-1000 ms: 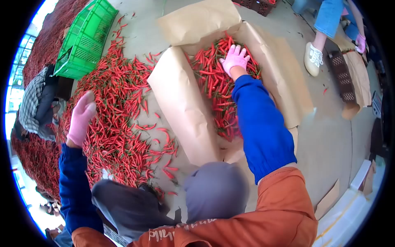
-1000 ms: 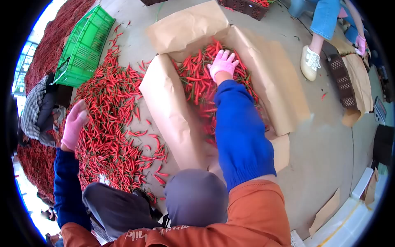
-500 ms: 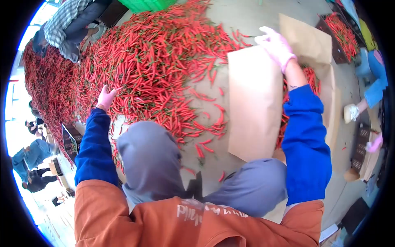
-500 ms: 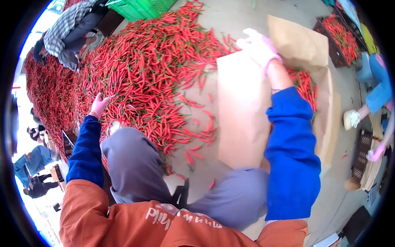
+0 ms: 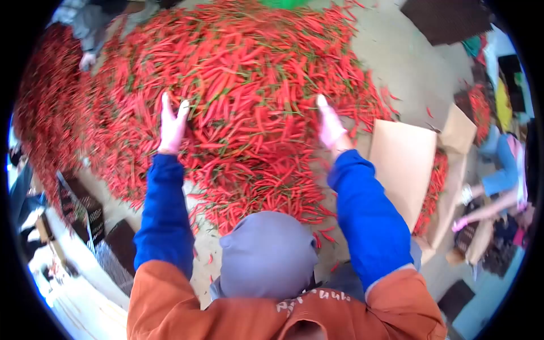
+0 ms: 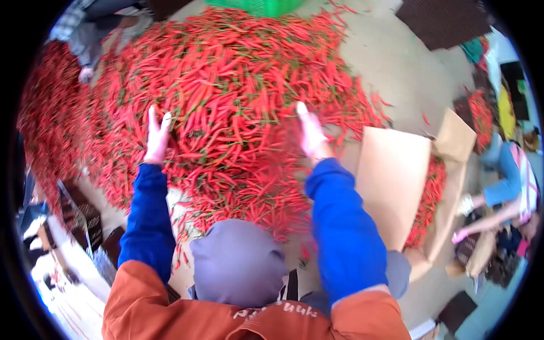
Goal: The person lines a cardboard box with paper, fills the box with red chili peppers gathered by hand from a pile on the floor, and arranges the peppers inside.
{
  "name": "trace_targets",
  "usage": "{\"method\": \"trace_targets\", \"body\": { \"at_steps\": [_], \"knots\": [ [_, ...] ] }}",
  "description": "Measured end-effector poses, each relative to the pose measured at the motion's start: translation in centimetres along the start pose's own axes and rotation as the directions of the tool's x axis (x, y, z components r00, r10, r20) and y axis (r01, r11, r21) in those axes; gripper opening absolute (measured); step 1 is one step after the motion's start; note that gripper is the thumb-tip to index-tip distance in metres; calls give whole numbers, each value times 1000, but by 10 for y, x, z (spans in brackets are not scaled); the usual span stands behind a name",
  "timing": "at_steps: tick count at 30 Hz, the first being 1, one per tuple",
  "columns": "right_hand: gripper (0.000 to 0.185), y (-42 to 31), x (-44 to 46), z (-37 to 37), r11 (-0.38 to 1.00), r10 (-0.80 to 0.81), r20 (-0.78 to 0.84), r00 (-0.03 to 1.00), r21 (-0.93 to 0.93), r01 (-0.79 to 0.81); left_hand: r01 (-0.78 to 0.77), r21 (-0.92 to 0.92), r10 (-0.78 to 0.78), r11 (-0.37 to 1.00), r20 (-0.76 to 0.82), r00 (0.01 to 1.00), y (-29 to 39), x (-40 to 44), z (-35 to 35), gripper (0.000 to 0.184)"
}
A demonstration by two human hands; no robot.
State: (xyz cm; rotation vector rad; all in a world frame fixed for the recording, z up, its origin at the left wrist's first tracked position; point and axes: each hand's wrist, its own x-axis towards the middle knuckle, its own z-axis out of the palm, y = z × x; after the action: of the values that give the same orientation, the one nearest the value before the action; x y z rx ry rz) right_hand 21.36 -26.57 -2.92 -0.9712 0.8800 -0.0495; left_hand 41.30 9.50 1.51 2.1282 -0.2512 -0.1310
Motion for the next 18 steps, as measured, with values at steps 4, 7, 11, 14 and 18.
{"method": "trace_targets", "body": {
  "at_steps": [4,7,11,14,18],
  "knots": [
    [63,33,-5,36,975,-48,25,999,-215,52,-75,-138,106,988,232,967,2,7,0,72],
    [60,42,-24,60,990,99,66,993,89,-105,-122,16,114,992,259,959,-27,29,-5,73],
    [64,61,-42,88,904,-79,257,963,427,-40,-108,-1,100,994,381,919,-31,15,-9,78],
    [78,90,-20,89,917,157,137,978,348,-196,60,-95,-14,994,425,905,-32,15,-9,78],
    [99,71,-57,103,954,75,252,965,264,-144,118,-106,-48,987,510,859,-46,10,-16,80]
  ]
}}
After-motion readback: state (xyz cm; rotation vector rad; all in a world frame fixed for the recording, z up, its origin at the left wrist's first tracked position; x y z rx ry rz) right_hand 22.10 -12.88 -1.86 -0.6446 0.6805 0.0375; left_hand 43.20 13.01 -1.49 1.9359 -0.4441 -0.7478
